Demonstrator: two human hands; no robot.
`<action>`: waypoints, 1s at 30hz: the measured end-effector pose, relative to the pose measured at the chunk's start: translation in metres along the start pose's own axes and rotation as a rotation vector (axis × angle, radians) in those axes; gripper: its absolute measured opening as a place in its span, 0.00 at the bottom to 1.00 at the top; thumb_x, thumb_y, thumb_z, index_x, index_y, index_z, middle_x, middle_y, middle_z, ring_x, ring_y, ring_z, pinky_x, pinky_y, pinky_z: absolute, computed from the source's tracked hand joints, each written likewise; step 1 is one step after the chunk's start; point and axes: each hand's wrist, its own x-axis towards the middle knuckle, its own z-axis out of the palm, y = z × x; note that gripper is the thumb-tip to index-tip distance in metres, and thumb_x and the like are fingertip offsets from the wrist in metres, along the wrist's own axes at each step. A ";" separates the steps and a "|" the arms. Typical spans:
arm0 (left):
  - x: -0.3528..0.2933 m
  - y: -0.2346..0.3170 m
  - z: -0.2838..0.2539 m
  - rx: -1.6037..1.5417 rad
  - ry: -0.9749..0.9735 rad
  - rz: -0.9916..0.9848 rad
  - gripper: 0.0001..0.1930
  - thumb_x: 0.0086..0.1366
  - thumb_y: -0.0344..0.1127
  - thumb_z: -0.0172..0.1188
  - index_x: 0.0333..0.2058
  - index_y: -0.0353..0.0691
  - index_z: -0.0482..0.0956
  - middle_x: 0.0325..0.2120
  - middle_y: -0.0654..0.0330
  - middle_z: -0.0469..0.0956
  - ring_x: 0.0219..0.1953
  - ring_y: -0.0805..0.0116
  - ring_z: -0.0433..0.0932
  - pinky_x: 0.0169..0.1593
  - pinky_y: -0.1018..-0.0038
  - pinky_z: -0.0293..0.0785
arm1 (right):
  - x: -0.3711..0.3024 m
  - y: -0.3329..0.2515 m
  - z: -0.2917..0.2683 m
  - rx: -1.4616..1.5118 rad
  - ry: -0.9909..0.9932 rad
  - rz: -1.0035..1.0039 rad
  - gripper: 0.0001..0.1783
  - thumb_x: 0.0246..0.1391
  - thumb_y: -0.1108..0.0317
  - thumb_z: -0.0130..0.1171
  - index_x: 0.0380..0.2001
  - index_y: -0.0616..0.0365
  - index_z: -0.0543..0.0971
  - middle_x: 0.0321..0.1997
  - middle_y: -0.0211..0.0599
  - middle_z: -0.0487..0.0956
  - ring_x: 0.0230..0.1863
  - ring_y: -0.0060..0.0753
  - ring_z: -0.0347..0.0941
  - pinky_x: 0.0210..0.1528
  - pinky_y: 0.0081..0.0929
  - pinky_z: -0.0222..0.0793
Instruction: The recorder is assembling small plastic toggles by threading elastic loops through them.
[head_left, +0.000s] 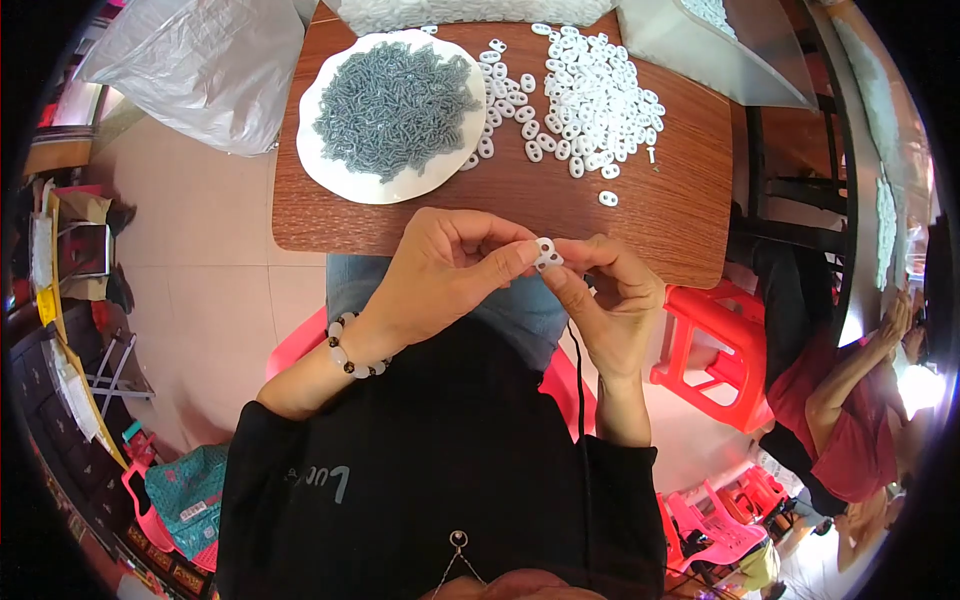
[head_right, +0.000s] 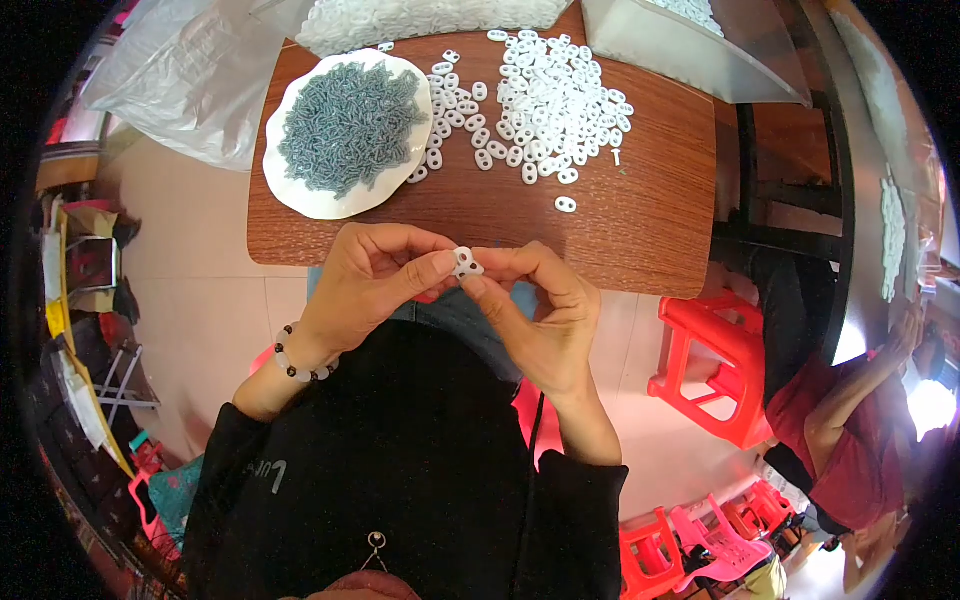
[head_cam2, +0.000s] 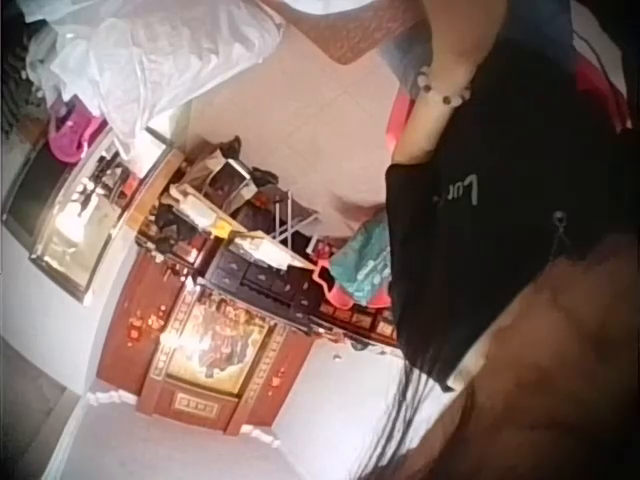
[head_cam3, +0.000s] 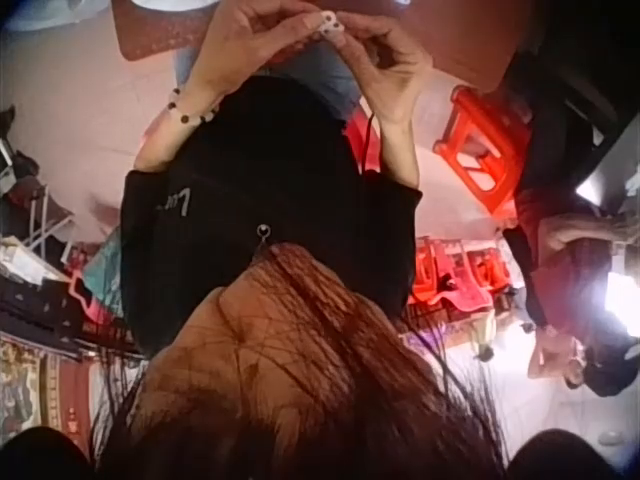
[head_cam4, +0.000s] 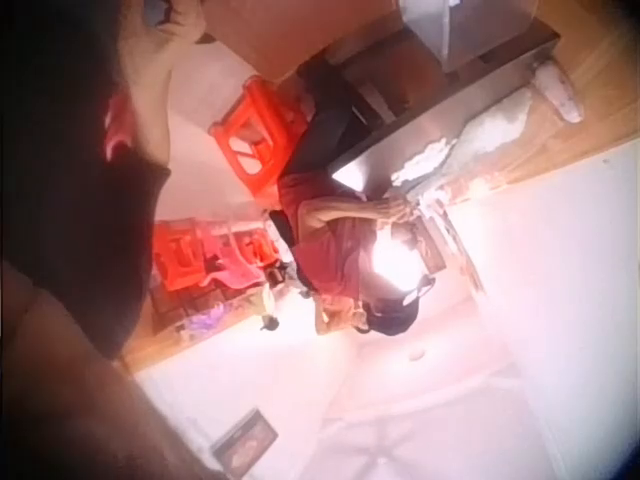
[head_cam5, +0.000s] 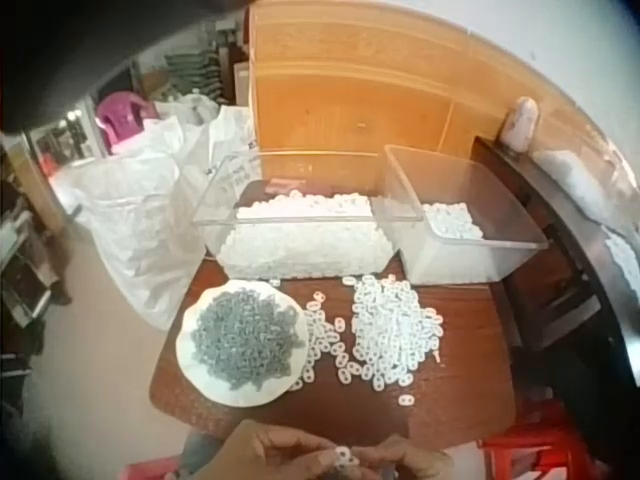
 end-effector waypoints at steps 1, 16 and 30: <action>0.000 0.001 0.000 0.005 -0.015 0.002 0.12 0.63 0.35 0.62 0.40 0.31 0.81 0.29 0.61 0.81 0.28 0.81 0.75 0.33 0.83 0.72 | 0.000 -0.001 0.001 -0.006 0.004 0.005 0.16 0.47 0.82 0.65 0.42 0.66 0.79 0.32 0.29 0.77 0.32 0.16 0.69 0.38 0.15 0.66; -0.003 0.006 -0.008 -0.069 -0.155 -0.098 0.10 0.62 0.33 0.63 0.38 0.31 0.82 0.27 0.61 0.80 0.27 0.79 0.75 0.32 0.82 0.73 | 0.012 0.002 -0.009 -0.124 -0.338 -0.215 0.22 0.49 0.70 0.64 0.49 0.60 0.78 0.52 0.45 0.78 0.46 0.41 0.75 0.51 0.33 0.68; -0.015 0.000 -0.001 -0.195 -0.097 -0.113 0.08 0.61 0.30 0.63 0.35 0.31 0.84 0.22 0.60 0.80 0.24 0.78 0.74 0.28 0.81 0.69 | -0.002 0.003 0.005 -0.151 -0.193 -0.284 0.22 0.55 0.58 0.60 0.43 0.68 0.79 0.42 0.50 0.81 0.39 0.37 0.78 0.41 0.26 0.73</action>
